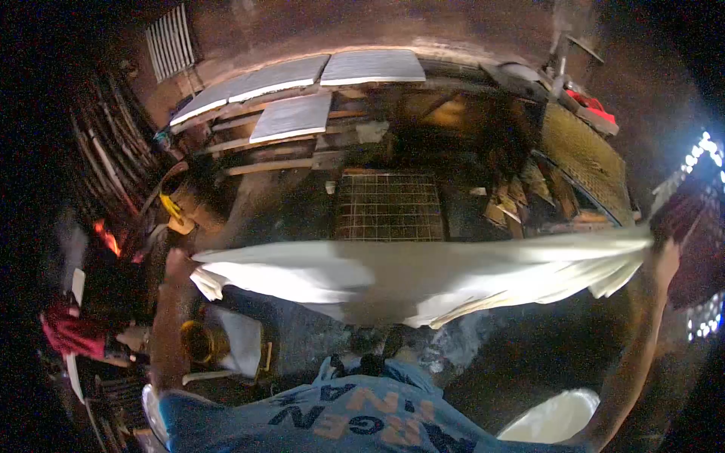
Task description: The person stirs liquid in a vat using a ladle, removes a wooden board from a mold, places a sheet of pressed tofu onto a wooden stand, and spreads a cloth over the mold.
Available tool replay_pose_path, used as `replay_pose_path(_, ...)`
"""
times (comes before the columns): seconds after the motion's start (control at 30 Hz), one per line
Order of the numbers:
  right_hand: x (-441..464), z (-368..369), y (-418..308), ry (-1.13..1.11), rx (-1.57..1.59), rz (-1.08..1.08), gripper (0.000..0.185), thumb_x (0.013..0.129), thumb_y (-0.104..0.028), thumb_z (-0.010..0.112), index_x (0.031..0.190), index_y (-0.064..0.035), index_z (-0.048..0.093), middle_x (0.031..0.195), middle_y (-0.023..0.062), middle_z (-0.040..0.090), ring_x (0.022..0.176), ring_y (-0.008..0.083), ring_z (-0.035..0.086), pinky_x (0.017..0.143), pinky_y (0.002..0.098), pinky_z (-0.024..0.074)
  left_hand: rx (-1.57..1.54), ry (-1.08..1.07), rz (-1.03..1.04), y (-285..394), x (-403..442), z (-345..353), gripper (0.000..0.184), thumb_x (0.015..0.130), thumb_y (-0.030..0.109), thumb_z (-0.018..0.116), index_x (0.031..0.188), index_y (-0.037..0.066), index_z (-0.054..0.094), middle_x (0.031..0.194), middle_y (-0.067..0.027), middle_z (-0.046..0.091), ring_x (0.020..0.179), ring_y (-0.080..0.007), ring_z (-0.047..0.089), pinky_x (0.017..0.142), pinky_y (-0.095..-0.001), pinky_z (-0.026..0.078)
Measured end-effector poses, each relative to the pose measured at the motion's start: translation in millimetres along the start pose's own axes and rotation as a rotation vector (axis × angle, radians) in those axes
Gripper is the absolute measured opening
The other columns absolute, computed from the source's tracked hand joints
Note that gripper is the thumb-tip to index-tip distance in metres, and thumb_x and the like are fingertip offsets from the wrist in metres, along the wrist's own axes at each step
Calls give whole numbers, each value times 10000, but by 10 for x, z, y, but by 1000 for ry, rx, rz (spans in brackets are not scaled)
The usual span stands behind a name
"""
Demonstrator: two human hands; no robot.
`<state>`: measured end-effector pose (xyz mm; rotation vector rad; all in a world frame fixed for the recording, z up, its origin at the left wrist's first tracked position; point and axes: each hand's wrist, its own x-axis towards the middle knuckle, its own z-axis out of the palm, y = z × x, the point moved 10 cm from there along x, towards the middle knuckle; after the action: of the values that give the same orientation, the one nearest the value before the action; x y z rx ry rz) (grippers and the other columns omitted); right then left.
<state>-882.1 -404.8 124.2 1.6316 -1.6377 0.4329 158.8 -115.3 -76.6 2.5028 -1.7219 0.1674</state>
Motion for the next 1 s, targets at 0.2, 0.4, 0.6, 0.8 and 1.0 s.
replay_pose_path(0.2,-16,-116,-1110,-34,261,-300,381,803,-264,523,1101,-29,491,898,175,566,786,311,563,670,433,471,568,106,-193,-626,215,-673,198,771,172,498,913,105,619,740,-167,605,663,-353,602,604,-458,502)
replay_pose_path(0.4,685,226,-1422,-578,1442,522,519,930,-436,315,1087,26,491,645,67,589,397,85,514,273,178,363,-1395,184,-636,-61,757,-1454,571,901,530,297,993,13,521,793,-119,619,610,-149,632,443,-227,530)
replay_pose_path(0.6,2178,-260,-2157,-448,1712,145,536,930,-395,330,1198,67,375,1046,208,557,841,238,630,677,277,568,-1873,-9,105,1072,1778,-2607,696,724,172,712,1285,11,334,1147,-111,547,1017,-243,555,929,-413,438)
replay_pose_path(0.8,3208,-457,-3130,-401,1942,-6,488,946,-333,319,1320,-22,282,1258,170,416,1071,294,516,804,328,536,-847,568,347,1101,2802,-3153,879,582,-27,781,1301,-42,275,1124,-106,544,966,-206,568,838,-334,507)
replay_pose_path(1.0,4108,-82,-3709,-179,2143,182,404,873,-352,461,1154,-62,471,1073,151,542,993,293,520,812,425,487,-896,609,355,1074,3998,-3011,669,738,-65,630,1306,23,290,1195,-113,479,1041,-224,522,857,-345,489)
